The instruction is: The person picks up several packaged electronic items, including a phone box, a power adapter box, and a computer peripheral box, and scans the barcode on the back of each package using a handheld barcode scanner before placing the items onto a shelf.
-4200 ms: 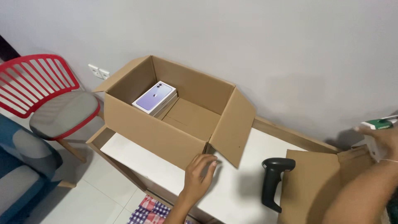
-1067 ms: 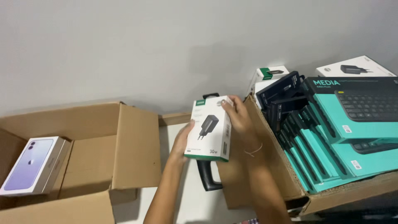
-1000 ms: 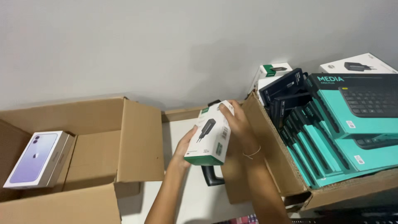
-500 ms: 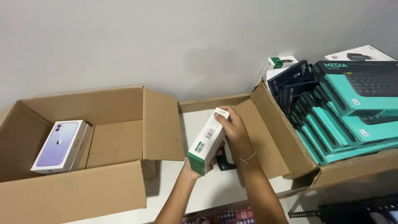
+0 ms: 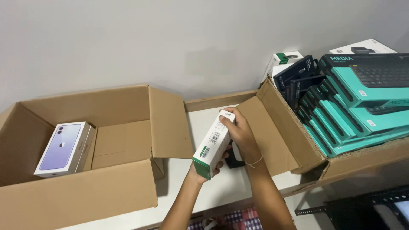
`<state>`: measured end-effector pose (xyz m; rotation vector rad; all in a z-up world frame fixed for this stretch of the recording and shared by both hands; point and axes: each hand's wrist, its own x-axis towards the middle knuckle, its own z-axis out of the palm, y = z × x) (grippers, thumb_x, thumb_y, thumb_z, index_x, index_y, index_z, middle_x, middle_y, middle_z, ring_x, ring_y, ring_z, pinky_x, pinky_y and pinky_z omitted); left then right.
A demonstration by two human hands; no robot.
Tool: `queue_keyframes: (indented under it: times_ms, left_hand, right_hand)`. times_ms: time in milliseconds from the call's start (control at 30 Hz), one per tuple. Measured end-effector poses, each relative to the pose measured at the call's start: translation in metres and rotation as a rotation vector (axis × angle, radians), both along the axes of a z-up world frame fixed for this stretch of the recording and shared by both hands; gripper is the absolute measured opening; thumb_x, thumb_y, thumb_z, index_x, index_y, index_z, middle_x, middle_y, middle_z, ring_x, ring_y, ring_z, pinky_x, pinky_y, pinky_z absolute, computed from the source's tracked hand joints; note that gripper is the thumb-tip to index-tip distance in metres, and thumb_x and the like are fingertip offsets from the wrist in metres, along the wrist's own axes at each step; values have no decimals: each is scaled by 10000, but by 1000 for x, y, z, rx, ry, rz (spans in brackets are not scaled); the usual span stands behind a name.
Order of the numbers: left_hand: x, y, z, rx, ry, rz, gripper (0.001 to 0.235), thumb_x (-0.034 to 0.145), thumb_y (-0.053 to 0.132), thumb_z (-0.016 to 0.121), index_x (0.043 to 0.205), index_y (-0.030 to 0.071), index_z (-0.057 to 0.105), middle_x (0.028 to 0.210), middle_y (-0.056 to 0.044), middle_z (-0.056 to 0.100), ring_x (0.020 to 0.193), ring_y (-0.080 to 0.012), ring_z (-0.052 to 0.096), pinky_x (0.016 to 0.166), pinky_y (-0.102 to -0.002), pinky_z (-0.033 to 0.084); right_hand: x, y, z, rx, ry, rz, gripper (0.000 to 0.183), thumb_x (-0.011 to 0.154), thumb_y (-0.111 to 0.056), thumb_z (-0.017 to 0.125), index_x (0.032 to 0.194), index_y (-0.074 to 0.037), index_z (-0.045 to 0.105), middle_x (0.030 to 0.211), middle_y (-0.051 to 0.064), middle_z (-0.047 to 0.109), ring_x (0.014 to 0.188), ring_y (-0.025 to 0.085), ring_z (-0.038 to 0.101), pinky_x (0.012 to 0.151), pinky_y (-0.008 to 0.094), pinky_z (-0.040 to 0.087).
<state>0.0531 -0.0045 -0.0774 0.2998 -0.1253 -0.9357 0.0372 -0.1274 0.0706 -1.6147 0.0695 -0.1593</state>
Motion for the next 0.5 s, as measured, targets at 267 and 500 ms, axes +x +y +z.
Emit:
queue_keyframes:
  times_ms: [267,500]
  left_hand:
    - [2,2,-18,-54,-2,-21,644,871,370,370,1348,-59,317,974,-231,621,599,-225,613,376,-268,496]
    - [-6,-2,-35,-135,105,-34,644,818,334,473,1311,-64,358,1065,-277,563,673,-294,618,402,-296,534]
  right_hand:
    - [7,-3,-13,-34,-68,29,289,790,-206,637,1036,-59,598,958,154,601,925,217,518,863,370,403]
    - [1,9,2,143,-208,-13,234,853,-239,501,769,-46,603,797,113,627,688,113,474,608,217,366]
